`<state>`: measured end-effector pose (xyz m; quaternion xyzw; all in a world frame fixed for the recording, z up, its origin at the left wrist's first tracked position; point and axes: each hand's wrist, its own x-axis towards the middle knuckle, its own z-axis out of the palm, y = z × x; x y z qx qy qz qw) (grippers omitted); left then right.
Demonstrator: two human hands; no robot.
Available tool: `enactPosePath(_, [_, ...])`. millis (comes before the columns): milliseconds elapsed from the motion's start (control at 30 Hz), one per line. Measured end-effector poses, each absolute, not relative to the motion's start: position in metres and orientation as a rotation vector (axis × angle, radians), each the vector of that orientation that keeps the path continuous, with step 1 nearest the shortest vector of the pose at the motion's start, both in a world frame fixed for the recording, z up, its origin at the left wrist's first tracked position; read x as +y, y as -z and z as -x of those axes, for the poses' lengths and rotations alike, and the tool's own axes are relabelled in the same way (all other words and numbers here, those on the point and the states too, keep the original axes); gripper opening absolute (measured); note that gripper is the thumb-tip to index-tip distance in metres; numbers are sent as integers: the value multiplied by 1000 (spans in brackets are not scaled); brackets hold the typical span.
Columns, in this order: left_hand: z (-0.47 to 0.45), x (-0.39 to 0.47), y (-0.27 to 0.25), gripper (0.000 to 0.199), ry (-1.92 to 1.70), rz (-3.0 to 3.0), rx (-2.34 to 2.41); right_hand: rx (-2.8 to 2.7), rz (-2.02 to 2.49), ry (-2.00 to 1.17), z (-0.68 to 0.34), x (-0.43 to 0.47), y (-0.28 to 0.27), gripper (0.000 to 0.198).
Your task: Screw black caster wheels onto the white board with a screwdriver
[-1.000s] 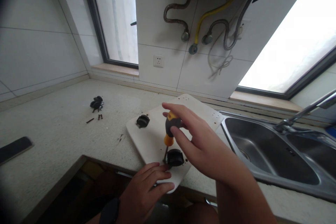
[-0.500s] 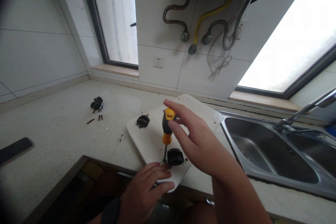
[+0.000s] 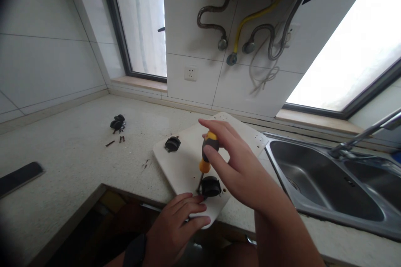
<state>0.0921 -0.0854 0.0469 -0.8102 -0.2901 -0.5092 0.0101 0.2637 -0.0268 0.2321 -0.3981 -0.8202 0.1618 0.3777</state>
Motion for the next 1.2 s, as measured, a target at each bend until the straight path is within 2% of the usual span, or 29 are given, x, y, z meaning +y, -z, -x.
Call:
enactPosePath(67, [-92,-85,-47,20,1564,2553,-890,-2110,960,-595,-268,-28,-235,45])
enactPosePath(133, [-91,-85,-47,21,1571,2551,-884,-2088,969,-621,-268,-29,-236,41])
enactPosePath(267, [-91,-84,-47,21,1597,2554,-871,-1965,1101,-203,-251,-32,-231,23])
enactPosePath(367, [-90,-83,-48,22,1586,2568,-856,-1911,1095,46,-242,-34,-228,21])
enactPosePath(433, [-89,-83,-49,23,1579,2574,-851,-1975,1071,-48,-244,-34,-229,32])
enactPosePath(533, [-87,-82,-50,23,1556,2591,-832,-2115,1000,-395,-253,-34,-232,50])
enactPosePath(633, [-87,-82,-49,21,1555,2591,-838,-2148,966,-565,-261,-32,-235,49])
enactPosePath(767, [-89,-82,-48,22,1570,2589,-851,-2006,1058,-464,-258,-31,-232,42])
enactPosePath(1033, [-89,-82,-44,18,1562,2583,-859,-1861,1148,-225,-245,-38,-224,41])
enactPosePath(1200, [-89,-82,-46,15,1505,2594,-864,-2085,1102,-326,-252,-41,-232,48])
